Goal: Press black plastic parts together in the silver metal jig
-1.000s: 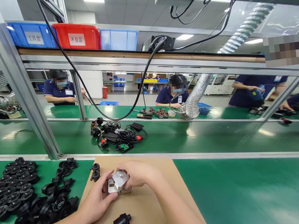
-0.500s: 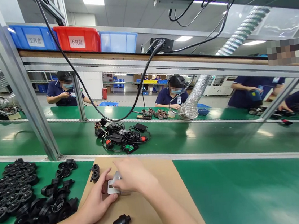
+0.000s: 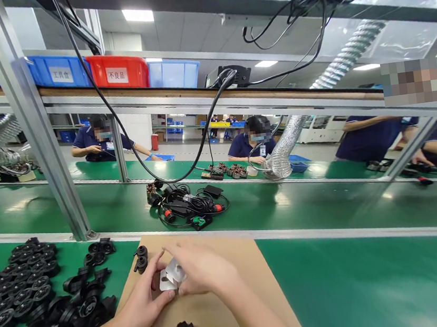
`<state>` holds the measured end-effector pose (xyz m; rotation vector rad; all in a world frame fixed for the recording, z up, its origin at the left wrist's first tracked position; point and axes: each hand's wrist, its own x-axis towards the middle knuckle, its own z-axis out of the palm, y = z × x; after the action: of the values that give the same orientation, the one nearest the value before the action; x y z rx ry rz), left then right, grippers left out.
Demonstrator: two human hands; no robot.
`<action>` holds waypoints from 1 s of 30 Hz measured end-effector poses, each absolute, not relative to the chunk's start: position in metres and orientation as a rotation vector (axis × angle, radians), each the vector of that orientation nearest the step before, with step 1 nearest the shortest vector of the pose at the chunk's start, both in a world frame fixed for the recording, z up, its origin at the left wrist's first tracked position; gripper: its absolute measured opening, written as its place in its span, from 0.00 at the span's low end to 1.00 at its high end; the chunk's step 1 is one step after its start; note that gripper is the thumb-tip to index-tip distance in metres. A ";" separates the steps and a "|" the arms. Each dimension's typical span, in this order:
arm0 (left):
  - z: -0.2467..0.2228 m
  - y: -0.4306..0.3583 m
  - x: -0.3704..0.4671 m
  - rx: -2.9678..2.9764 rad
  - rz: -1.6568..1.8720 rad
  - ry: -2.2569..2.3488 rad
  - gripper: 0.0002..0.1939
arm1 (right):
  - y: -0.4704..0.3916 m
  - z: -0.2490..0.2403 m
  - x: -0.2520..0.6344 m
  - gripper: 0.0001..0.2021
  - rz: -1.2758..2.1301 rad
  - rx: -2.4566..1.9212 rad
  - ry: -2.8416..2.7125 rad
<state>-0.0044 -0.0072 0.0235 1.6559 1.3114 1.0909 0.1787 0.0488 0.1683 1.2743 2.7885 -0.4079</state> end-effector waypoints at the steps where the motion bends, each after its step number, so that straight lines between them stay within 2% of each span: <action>1: 0.022 -0.007 -0.005 1.660 1.086 1.319 0.45 | 0.049 0.167 0.179 0.36 -0.404 1.276 2.756; 3: 0.020 -0.007 -0.005 1.659 1.077 1.340 0.45 | 0.047 0.165 0.180 0.29 -0.366 1.369 2.657; 4: 0.020 -0.006 -0.005 1.654 1.077 1.348 0.45 | 0.046 0.165 0.180 0.30 -0.351 1.409 2.628; 7: 0.018 -0.005 -0.004 1.648 1.096 1.338 0.46 | 0.041 0.168 0.178 0.42 -0.396 1.287 2.769; 8: 0.018 -0.005 -0.004 1.649 1.106 1.324 0.45 | 0.040 0.169 0.175 0.41 -0.414 1.216 2.833; 12: 0.019 -0.005 -0.003 1.642 1.127 1.282 0.45 | 0.040 0.172 0.160 0.18 -0.327 1.300 2.816; 13: 0.020 -0.005 -0.003 1.641 1.125 1.285 0.46 | 0.042 0.172 0.157 0.18 -0.293 1.374 2.779; 15: 0.020 -0.005 -0.003 1.637 1.116 1.292 0.46 | 0.044 0.171 0.157 0.26 -0.285 1.461 2.737; 18: 0.020 -0.005 -0.003 1.639 1.120 1.278 0.45 | 0.046 0.169 0.166 0.36 -0.356 1.376 2.755; 19: 0.019 -0.005 -0.003 1.644 1.122 1.277 0.45 | 0.045 0.169 0.168 0.36 -0.374 1.343 2.763; 22: 0.019 -0.005 -0.003 1.647 1.119 1.295 0.45 | 0.042 0.169 0.170 0.23 -0.355 1.400 2.735; 25: 0.019 -0.005 -0.003 1.638 1.127 1.279 0.45 | 0.041 0.170 0.170 0.28 -0.348 1.483 2.699; 28: 0.018 -0.005 -0.003 1.641 1.149 1.208 0.43 | 0.040 0.171 0.169 0.33 -0.395 1.290 2.781; 30: 0.017 -0.005 -0.003 1.630 1.150 1.205 0.44 | 0.040 0.171 0.168 0.28 -0.362 1.268 2.784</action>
<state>-0.0028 -0.0052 0.0165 1.6301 1.2046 1.1502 0.1678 0.0398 0.1707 1.2678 2.7836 -0.3623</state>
